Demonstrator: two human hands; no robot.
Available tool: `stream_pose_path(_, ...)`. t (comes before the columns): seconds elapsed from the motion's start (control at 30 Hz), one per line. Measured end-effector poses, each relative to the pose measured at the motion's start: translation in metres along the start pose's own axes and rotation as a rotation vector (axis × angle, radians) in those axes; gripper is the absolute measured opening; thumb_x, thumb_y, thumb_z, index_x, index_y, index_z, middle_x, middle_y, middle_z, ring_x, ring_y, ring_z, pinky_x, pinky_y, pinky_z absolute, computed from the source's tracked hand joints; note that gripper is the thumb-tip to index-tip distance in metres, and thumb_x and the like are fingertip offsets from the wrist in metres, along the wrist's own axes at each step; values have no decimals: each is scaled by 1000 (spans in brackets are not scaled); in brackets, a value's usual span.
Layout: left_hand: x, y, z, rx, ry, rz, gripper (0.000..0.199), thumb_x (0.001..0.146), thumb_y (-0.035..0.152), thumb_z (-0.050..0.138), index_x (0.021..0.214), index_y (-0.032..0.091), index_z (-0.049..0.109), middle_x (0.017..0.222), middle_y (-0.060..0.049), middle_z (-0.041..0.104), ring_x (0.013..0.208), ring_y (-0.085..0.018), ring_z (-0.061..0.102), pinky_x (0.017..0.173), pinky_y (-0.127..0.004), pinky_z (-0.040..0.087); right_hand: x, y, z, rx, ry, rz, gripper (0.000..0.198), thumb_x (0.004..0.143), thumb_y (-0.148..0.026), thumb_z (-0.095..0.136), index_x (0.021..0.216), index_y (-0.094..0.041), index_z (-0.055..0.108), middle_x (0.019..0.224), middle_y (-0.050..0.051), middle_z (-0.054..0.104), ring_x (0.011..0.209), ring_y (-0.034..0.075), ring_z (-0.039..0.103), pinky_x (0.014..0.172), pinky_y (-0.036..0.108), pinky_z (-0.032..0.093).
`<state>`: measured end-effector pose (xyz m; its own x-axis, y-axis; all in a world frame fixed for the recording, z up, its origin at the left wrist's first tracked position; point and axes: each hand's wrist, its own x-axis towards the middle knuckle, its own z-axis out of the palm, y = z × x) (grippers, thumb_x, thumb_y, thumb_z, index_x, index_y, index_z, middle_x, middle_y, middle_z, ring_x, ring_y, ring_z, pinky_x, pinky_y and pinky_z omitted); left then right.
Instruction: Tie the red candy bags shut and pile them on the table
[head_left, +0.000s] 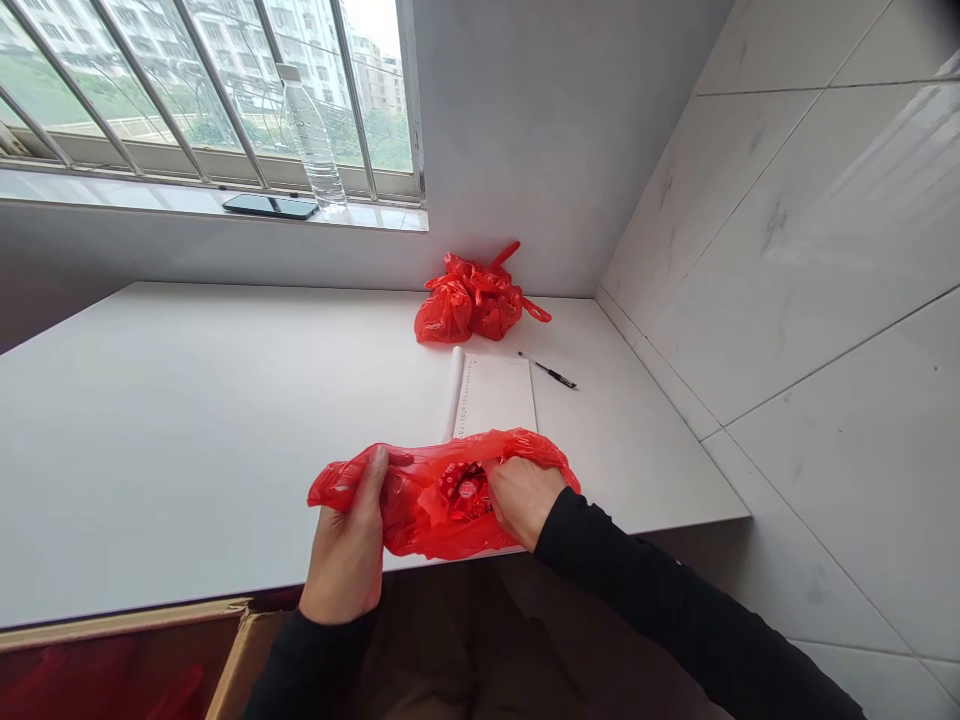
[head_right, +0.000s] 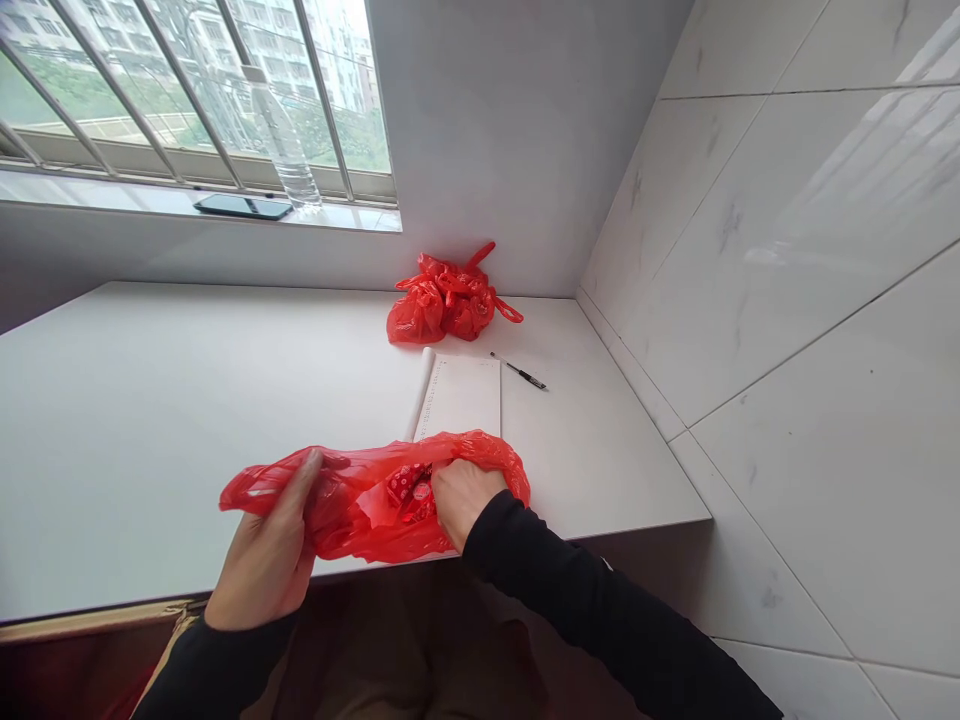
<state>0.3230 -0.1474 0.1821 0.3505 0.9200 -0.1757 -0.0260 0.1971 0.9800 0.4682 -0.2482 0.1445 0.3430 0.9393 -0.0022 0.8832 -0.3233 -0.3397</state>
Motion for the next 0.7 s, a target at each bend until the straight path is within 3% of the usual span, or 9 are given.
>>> stream_pose_path(0.1,1,-1,0,6,-10,-4,45,67,61,80,80,20,68,81,-3,67,94,-25,65,77,-32,55,0,-1,-5,-34,-53,5,40,84,-9,54,122,-17,64,89,11,71,78,29,68,62,34,48)
stream_pose_path(0.27,1,0,0,19,-18,4,42,70,60,78,82,20,69,87,-2,69,97,-24,64,81,-31,54,2,-2,-10,-61,-107,71,23,88,-12,51,102,-14,69,86,14,70,76,28,66,57,33,45)
stream_pose_path(0.43,-2,2,0,12,-48,0,44,69,60,79,85,20,70,89,-3,71,100,-26,64,79,-30,55,1,1,-9,-15,-154,-51,45,90,-15,49,132,-27,58,92,6,70,77,23,65,57,28,43)
stream_pose_path(0.63,-4,2,2,-23,-9,-19,44,67,58,82,85,20,70,87,-2,71,102,-25,64,80,-29,53,-4,4,-8,-1,-152,-17,28,97,-22,43,117,-19,63,96,10,69,84,26,66,55,29,39)
stream_pose_path(0.7,-4,0,2,-25,-37,-16,45,67,59,82,88,21,72,87,-2,71,102,-25,65,80,-30,53,-5,5,-7,2,-163,-14,32,96,-21,44,121,-21,62,97,9,69,83,25,66,56,29,39)
